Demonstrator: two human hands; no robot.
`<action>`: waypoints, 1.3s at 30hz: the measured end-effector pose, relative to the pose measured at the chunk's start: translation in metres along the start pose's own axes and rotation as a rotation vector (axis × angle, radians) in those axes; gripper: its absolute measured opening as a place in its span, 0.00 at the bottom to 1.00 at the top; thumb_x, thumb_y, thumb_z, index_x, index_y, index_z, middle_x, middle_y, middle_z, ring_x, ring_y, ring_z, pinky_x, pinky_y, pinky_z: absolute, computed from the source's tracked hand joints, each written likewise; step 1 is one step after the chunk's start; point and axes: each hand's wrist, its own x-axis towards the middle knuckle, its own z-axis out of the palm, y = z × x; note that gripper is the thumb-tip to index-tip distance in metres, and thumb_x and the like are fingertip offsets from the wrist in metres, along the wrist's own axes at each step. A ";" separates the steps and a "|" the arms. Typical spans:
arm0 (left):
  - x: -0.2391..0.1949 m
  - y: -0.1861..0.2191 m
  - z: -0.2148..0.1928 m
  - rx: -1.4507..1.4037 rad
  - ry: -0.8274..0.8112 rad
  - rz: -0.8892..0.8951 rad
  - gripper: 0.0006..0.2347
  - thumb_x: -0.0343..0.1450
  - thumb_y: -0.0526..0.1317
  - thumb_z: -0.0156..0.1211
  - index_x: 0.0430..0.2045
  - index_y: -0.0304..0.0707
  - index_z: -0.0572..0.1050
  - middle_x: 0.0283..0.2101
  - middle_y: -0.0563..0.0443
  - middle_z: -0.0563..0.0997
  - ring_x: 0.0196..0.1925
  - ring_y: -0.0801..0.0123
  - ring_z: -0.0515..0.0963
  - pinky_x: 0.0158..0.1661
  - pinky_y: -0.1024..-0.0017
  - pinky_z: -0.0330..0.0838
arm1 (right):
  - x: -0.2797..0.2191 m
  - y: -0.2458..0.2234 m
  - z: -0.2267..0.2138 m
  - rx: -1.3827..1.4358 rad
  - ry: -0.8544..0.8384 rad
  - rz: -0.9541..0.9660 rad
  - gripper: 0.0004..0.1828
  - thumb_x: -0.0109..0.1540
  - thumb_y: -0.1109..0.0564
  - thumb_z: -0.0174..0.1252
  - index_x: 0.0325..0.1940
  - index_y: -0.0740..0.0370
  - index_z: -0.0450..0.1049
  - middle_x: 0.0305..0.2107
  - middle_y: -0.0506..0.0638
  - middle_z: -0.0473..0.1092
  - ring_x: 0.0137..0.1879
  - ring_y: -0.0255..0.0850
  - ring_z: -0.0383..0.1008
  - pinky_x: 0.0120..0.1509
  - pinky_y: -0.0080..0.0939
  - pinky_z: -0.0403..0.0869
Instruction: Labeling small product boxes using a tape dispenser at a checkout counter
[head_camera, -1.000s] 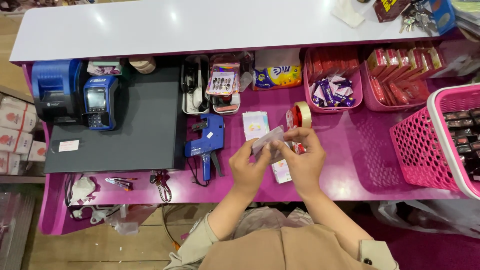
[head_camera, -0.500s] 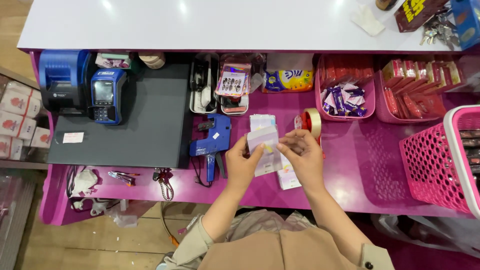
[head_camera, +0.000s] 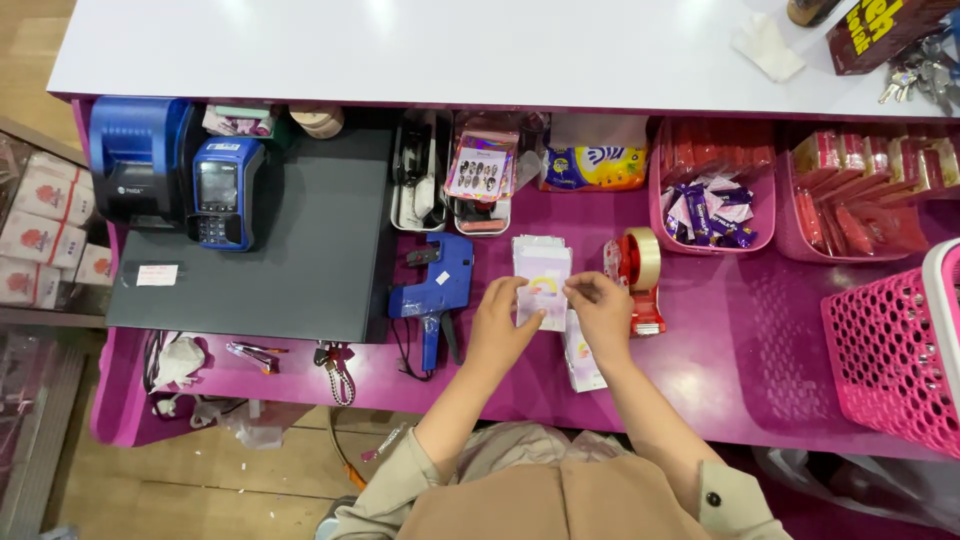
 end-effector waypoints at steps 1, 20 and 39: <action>0.002 -0.002 0.001 0.001 -0.002 0.001 0.22 0.61 0.39 0.74 0.49 0.39 0.76 0.52 0.44 0.76 0.48 0.50 0.83 0.45 0.66 0.83 | 0.003 0.003 0.002 0.001 0.002 0.001 0.09 0.57 0.69 0.67 0.39 0.62 0.81 0.31 0.54 0.77 0.37 0.40 0.79 0.39 0.39 0.81; 0.019 -0.050 0.027 0.469 -0.224 0.157 0.19 0.63 0.39 0.67 0.49 0.34 0.78 0.58 0.37 0.73 0.65 0.41 0.70 0.65 0.54 0.65 | 0.030 0.058 0.011 -0.408 -0.047 -0.356 0.15 0.56 0.66 0.67 0.46 0.60 0.82 0.41 0.54 0.76 0.48 0.53 0.80 0.52 0.46 0.80; -0.003 -0.028 0.058 0.387 -0.181 0.413 0.13 0.64 0.41 0.68 0.40 0.42 0.79 0.42 0.51 0.77 0.50 0.55 0.79 0.47 0.62 0.78 | -0.027 -0.023 -0.051 -0.277 0.039 -0.468 0.15 0.61 0.71 0.59 0.44 0.56 0.83 0.43 0.52 0.79 0.55 0.51 0.79 0.57 0.46 0.78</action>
